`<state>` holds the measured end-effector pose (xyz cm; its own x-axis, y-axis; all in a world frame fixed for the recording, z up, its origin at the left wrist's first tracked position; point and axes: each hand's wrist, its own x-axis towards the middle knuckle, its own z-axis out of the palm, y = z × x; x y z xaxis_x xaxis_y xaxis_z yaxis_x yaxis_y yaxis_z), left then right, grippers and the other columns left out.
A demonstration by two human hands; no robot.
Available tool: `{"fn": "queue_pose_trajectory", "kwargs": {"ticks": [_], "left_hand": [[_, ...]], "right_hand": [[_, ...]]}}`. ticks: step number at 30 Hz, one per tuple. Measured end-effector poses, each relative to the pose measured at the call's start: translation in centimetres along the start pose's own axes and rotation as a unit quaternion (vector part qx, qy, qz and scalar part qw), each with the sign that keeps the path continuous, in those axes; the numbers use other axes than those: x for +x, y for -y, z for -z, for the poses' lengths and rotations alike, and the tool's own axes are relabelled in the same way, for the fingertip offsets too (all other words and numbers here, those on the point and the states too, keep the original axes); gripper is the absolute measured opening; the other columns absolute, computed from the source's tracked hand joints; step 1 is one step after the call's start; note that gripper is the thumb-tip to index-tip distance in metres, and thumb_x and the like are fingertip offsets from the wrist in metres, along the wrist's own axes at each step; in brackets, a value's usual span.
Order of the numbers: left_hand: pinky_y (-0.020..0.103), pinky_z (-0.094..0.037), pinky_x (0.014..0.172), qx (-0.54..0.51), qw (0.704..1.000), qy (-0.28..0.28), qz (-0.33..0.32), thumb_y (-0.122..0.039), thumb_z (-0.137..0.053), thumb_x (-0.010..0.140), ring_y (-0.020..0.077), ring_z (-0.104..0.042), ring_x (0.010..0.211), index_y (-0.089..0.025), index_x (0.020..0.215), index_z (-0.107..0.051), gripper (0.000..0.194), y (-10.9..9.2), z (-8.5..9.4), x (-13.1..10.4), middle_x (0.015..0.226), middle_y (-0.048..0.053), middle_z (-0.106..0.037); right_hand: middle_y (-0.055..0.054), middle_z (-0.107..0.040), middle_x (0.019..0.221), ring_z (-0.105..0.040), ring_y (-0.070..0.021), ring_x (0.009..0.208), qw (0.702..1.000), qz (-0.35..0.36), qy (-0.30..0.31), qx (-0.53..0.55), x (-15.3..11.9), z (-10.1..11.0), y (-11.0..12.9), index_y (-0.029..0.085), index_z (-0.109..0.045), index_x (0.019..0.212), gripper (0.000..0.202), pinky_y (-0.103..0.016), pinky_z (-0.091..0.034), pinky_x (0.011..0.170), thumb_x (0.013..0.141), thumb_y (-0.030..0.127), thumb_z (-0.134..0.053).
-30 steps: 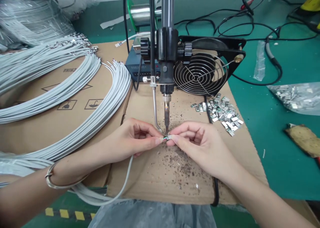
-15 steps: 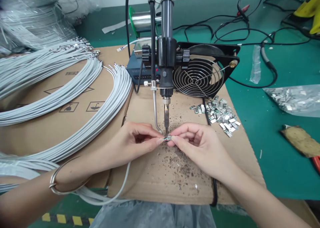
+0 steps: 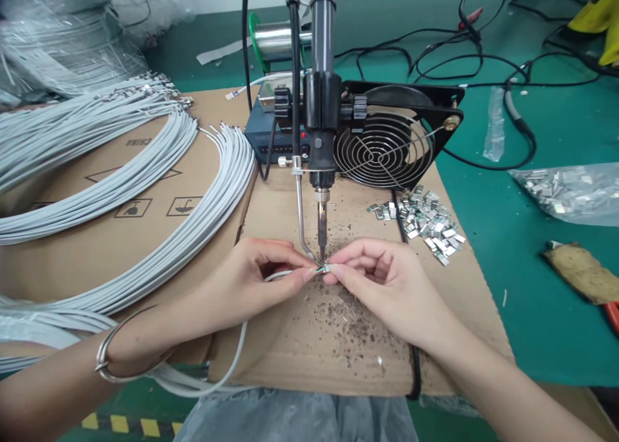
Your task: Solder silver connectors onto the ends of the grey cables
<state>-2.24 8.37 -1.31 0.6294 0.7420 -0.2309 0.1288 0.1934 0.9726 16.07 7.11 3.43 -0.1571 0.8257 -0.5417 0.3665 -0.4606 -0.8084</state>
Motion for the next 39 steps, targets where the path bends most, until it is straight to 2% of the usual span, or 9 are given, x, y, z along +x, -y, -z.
{"fn": "queue_pose_trajectory", "kwargs": {"ticks": [11,16,25,31,35,39], "left_hand": [[0.021,-0.04,0.059,-0.005,1.0,0.001,0.013,-0.023,-0.051,0.083,0.0138,-0.055,0.071,-0.017,0.094,-0.069,0.022,-0.2,0.2,-0.1,0.08,0.0,-0.066],[0.02,-0.04,0.06,-0.011,1.0,-0.005,0.013,-0.022,-0.053,0.082,0.0122,-0.055,0.07,-0.017,0.09,-0.07,0.019,0.2,0.0,0.0,0.079,-0.001,-0.066],[0.02,-0.038,0.058,-0.009,1.0,-0.004,0.016,-0.022,-0.052,0.083,0.0124,-0.052,0.067,-0.015,0.09,-0.069,0.02,0.2,0.0,0.0,0.078,0.0,-0.066],[0.021,-0.038,0.059,-0.019,1.0,-0.005,0.02,-0.023,-0.052,0.083,0.0134,-0.054,0.069,-0.017,0.091,-0.07,0.021,-0.1,0.0,-0.2,0.079,0.001,-0.066],[0.02,-0.037,0.057,-0.019,1.0,-0.004,0.025,-0.023,-0.051,0.083,0.0126,-0.052,0.067,-0.016,0.087,-0.069,0.02,-0.1,0.0,-0.2,0.077,0.0,-0.065],[0.02,-0.037,0.058,-0.031,0.999,0.002,0.03,-0.023,-0.052,0.082,0.0118,-0.051,0.067,-0.016,0.088,-0.069,0.019,0.0,0.0,-0.2,0.078,0.0,-0.065]], "right_hand": [[-0.005,-0.068,0.069,-0.055,-0.0088,0.048,1.0,0.011,-0.002,-0.017,-0.4,0.2,0.0,0.016,-0.063,0.077,0.011,-0.016,-0.039,0.039,0.078,0.027,-0.062],[-0.005,-0.067,0.067,-0.051,-0.0077,0.042,1.0,-0.008,-0.011,-0.021,-0.2,0.0,0.2,0.016,-0.062,0.073,0.012,-0.017,-0.035,0.035,0.075,0.027,-0.064],[-0.006,-0.067,0.068,-0.054,-0.0086,0.045,1.0,-0.01,-0.018,-0.017,-0.1,-0.1,0.4,0.016,-0.062,0.073,0.013,-0.016,-0.037,0.036,0.075,0.028,-0.064],[-0.006,-0.068,0.072,-0.064,-0.0149,0.064,1.0,0.009,-0.005,-0.014,-0.3,0.0,-0.1,0.017,-0.063,0.076,0.012,-0.019,-0.05,0.053,0.077,0.029,-0.063],[-0.006,-0.068,0.072,-0.064,-0.0152,0.066,1.0,0.009,0.002,0.005,-0.3,0.3,-0.7,0.017,-0.063,0.078,0.011,-0.018,-0.051,0.055,0.078,0.027,-0.064],[-0.004,-0.068,0.072,-0.064,-0.0123,0.068,1.0,-0.001,0.012,0.021,-0.3,0.4,-0.9,0.018,-0.063,0.08,0.007,-0.013,-0.049,0.055,0.08,0.025,-0.062]]}}
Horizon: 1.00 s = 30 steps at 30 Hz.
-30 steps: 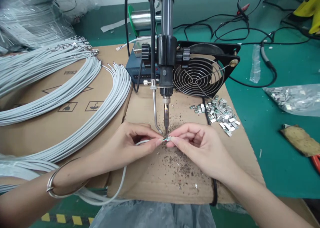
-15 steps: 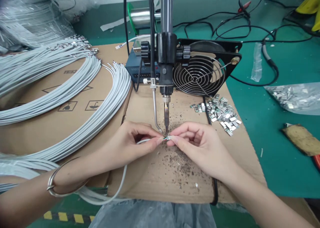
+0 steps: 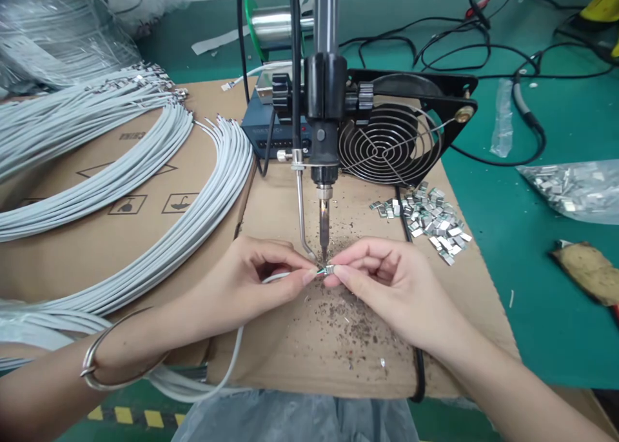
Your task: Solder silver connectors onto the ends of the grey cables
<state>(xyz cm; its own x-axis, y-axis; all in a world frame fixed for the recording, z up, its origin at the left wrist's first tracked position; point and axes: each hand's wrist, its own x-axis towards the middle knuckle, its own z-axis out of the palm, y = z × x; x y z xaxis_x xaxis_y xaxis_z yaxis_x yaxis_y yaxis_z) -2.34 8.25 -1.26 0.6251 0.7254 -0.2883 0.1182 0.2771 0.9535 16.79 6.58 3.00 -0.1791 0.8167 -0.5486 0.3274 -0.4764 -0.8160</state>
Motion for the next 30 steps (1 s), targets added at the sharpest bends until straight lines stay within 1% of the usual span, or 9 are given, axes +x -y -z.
{"fn": "queue_pose_trajectory", "kwargs": {"ticks": [3,7,13,16,19,22,24,27,30], "left_hand": [[0.019,-0.038,0.059,-0.016,1.0,0.001,0.004,-0.023,-0.053,0.082,0.0112,-0.051,0.068,-0.015,0.09,-0.069,0.019,-0.1,0.0,0.0,0.078,-0.001,-0.066],[0.018,-0.037,0.056,-0.013,1.0,-0.004,0.005,-0.022,-0.054,0.081,0.0092,-0.049,0.063,-0.013,0.088,-0.069,0.019,-0.2,0.0,0.0,0.074,0.0,-0.065],[0.019,-0.038,0.061,-0.01,1.0,0.007,0.005,-0.022,-0.052,0.082,0.0108,-0.052,0.069,-0.016,0.087,-0.069,0.019,0.2,0.0,0.1,0.079,-0.001,-0.066],[0.021,-0.038,0.061,0.008,1.0,0.005,0.007,-0.023,-0.051,0.082,0.0122,-0.053,0.07,-0.016,0.084,-0.068,0.019,0.4,0.0,0.2,0.078,0.0,-0.065],[0.02,-0.037,0.06,0.01,1.0,0.004,0.002,-0.022,-0.051,0.082,0.0115,-0.052,0.069,-0.016,0.084,-0.068,0.019,0.4,-0.1,0.2,0.077,-0.001,-0.065],[0.019,-0.034,0.056,0.014,1.0,0.005,0.003,-0.021,-0.051,0.081,0.0094,-0.046,0.063,-0.018,0.083,-0.068,0.018,0.4,-0.2,0.1,0.071,-0.002,-0.062],[0.019,-0.03,0.052,0.019,1.0,0.014,0.01,-0.023,-0.051,0.082,0.0084,-0.041,0.058,-0.019,0.083,-0.068,0.018,0.3,-0.2,-0.1,0.064,-0.003,-0.056],[0.02,-0.027,0.048,0.014,0.998,0.049,0.031,-0.031,-0.05,0.084,0.0081,-0.036,0.055,-0.018,0.082,-0.066,0.021,0.1,-0.4,-0.6,0.059,-0.003,-0.048],[0.019,-0.028,0.049,-0.018,0.995,0.087,0.044,-0.037,-0.052,0.083,0.0078,-0.04,0.057,-0.015,0.079,-0.062,0.024,-0.4,-0.6,-1.2,0.064,-0.002,-0.052]], "right_hand": [[-0.002,-0.068,0.072,-0.064,-0.0097,0.067,1.0,0.004,0.003,0.009,0.0,0.0,0.0,0.019,-0.063,0.079,0.005,-0.011,-0.048,0.057,0.081,0.024,-0.062],[-0.003,-0.068,0.073,-0.064,-0.0111,0.067,1.0,0.005,0.008,0.007,0.0,0.1,0.1,0.018,-0.063,0.079,0.007,-0.013,-0.049,0.057,0.081,0.024,-0.061],[-0.005,-0.068,0.071,-0.065,-0.0122,0.066,1.0,0.0,-0.007,-0.016,0.1,-0.1,0.4,0.016,-0.063,0.078,0.005,-0.012,-0.049,0.053,0.079,0.02,-0.062],[-0.005,-0.069,0.071,-0.065,-0.0106,0.064,1.0,0.018,-0.013,-0.022,0.2,-0.3,0.5,0.015,-0.064,0.077,0.004,-0.01,-0.049,0.054,0.078,0.019,-0.062],[-0.004,-0.069,0.071,-0.064,-0.0079,0.064,0.999,0.021,-0.008,-0.022,0.2,-0.4,0.7,0.015,-0.063,0.076,0.004,-0.006,-0.047,0.055,0.078,0.018,-0.061],[-0.004,-0.069,0.071,-0.064,-0.0072,0.064,0.999,0.02,-0.001,-0.03,0.1,-0.3,0.7,0.015,-0.063,0.076,0.004,-0.006,-0.046,0.055,0.078,0.018,-0.061],[-0.004,-0.068,0.071,-0.063,-0.0075,0.064,0.999,0.024,0.011,-0.037,-0.1,-0.1,0.6,0.016,-0.062,0.076,0.004,-0.007,-0.046,0.054,0.078,0.019,-0.062],[-0.003,-0.068,0.068,-0.061,-0.0079,0.06,0.998,0.031,0.026,-0.04,-0.5,0.1,0.6,0.016,-0.061,0.074,0.005,-0.01,-0.045,0.052,0.078,0.02,-0.062],[-0.003,-0.067,0.066,-0.057,-0.0075,0.056,0.999,0.028,0.034,-0.021,-1.2,0.3,0.8,0.016,-0.06,0.073,0.007,-0.011,-0.042,0.049,0.078,0.02,-0.062]]}}
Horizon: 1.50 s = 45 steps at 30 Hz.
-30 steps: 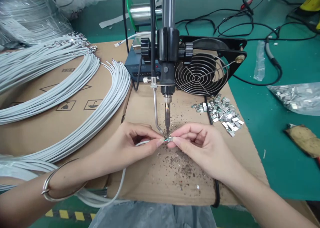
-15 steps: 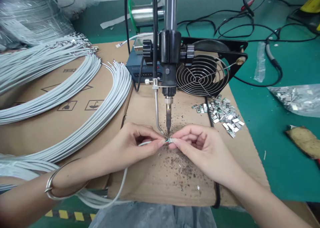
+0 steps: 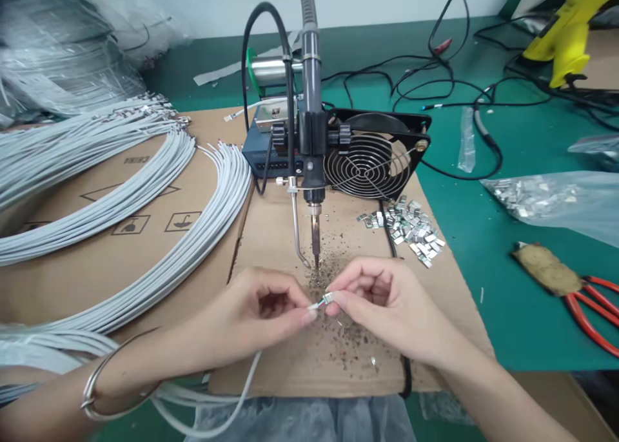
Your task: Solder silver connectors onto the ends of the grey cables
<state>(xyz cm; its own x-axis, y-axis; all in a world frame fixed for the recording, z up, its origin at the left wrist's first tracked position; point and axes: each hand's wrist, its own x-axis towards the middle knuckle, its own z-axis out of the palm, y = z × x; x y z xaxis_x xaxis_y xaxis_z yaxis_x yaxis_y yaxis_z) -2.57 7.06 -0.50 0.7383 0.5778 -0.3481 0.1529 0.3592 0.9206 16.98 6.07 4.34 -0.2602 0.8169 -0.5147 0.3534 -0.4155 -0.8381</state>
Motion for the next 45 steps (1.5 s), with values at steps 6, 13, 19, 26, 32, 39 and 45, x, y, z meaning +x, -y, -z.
{"fn": "queue_pose_trajectory", "kwargs": {"ticks": [6,13,19,26,32,39,45], "left_hand": [[0.016,-0.026,0.049,-0.095,0.995,0.035,0.014,-0.035,-0.058,0.081,0.0059,-0.035,0.056,-0.013,0.076,-0.056,0.023,-0.3,-1.8,-1.4,0.061,-0.004,-0.044],[0.021,-0.024,0.05,-0.183,0.983,0.018,0.025,-0.037,-0.064,0.074,0.0082,-0.033,0.055,-0.011,0.071,-0.053,0.028,0.8,-4.6,-2.6,0.06,-0.001,-0.043],[0.018,-0.028,0.052,-0.23,0.973,-0.014,-0.01,-0.029,-0.066,0.074,0.0077,-0.039,0.056,-0.01,0.073,-0.061,0.02,0.8,-5.2,-3.2,0.063,0.002,-0.052],[0.015,-0.035,0.056,-0.22,0.973,-0.03,-0.059,-0.022,-0.064,0.076,0.0075,-0.047,0.06,-0.011,0.075,-0.066,0.011,0.7,-5.2,-3.5,0.067,0.003,-0.06],[0.018,-0.037,0.059,-0.145,0.983,-0.026,-0.107,-0.019,-0.061,0.079,0.0099,-0.052,0.064,-0.01,0.077,-0.069,0.012,1.0,-5.2,-3.5,0.072,0.006,-0.063],[0.017,-0.04,0.061,-0.118,0.983,-0.039,-0.134,-0.018,-0.059,0.082,0.0099,-0.056,0.066,-0.011,0.079,-0.07,0.013,1.2,-5.4,-3.5,0.076,0.006,-0.066],[0.017,-0.043,0.065,-0.126,0.981,-0.031,-0.141,-0.016,-0.057,0.083,0.0116,-0.06,0.071,-0.01,0.078,-0.069,0.014,0.9,-5.4,-3.6,0.078,0.007,-0.066]], "right_hand": [[-0.003,-0.065,0.064,-0.057,-0.0083,0.057,0.998,-0.013,0.043,0.046,-1.2,-0.1,0.7,0.014,-0.058,0.075,0.004,-0.014,-0.043,0.053,0.078,0.016,-0.059],[-0.003,-0.063,0.063,-0.057,-0.0088,0.057,0.994,-0.03,0.084,0.063,-2.6,-0.6,1.2,0.013,-0.056,0.073,0.005,-0.015,-0.042,0.052,0.077,0.014,-0.059],[-0.003,-0.061,0.064,-0.052,-0.0091,0.056,0.993,-0.033,0.096,0.054,-3.2,-1.0,1.4,0.012,-0.055,0.077,0.007,-0.017,-0.039,0.05,0.079,0.018,-0.058],[-0.001,-0.052,0.054,-0.042,-0.0083,0.049,0.995,-0.041,0.088,0.005,-3.4,-1.3,1.2,0.012,-0.052,0.066,0.016,-0.018,-0.031,0.044,0.078,0.022,-0.056],[0.0,-0.052,0.051,-0.043,-0.0081,0.047,0.994,-0.044,0.1,0.016,-3.7,-1.6,1.3,0.013,-0.05,0.064,0.017,-0.018,-0.031,0.045,0.074,0.02,-0.061],[0.0,-0.054,0.052,-0.045,-0.0084,0.048,0.994,-0.037,0.101,0.021,-3.7,-1.7,1.2,0.013,-0.051,0.063,0.021,-0.018,-0.033,0.046,0.073,0.023,-0.066],[0.0,-0.054,0.052,-0.045,-0.0083,0.047,0.993,-0.03,0.107,0.03,-3.7,-1.7,1.1,0.013,-0.05,0.062,0.021,-0.018,-0.032,0.045,0.073,0.022,-0.066]]}}
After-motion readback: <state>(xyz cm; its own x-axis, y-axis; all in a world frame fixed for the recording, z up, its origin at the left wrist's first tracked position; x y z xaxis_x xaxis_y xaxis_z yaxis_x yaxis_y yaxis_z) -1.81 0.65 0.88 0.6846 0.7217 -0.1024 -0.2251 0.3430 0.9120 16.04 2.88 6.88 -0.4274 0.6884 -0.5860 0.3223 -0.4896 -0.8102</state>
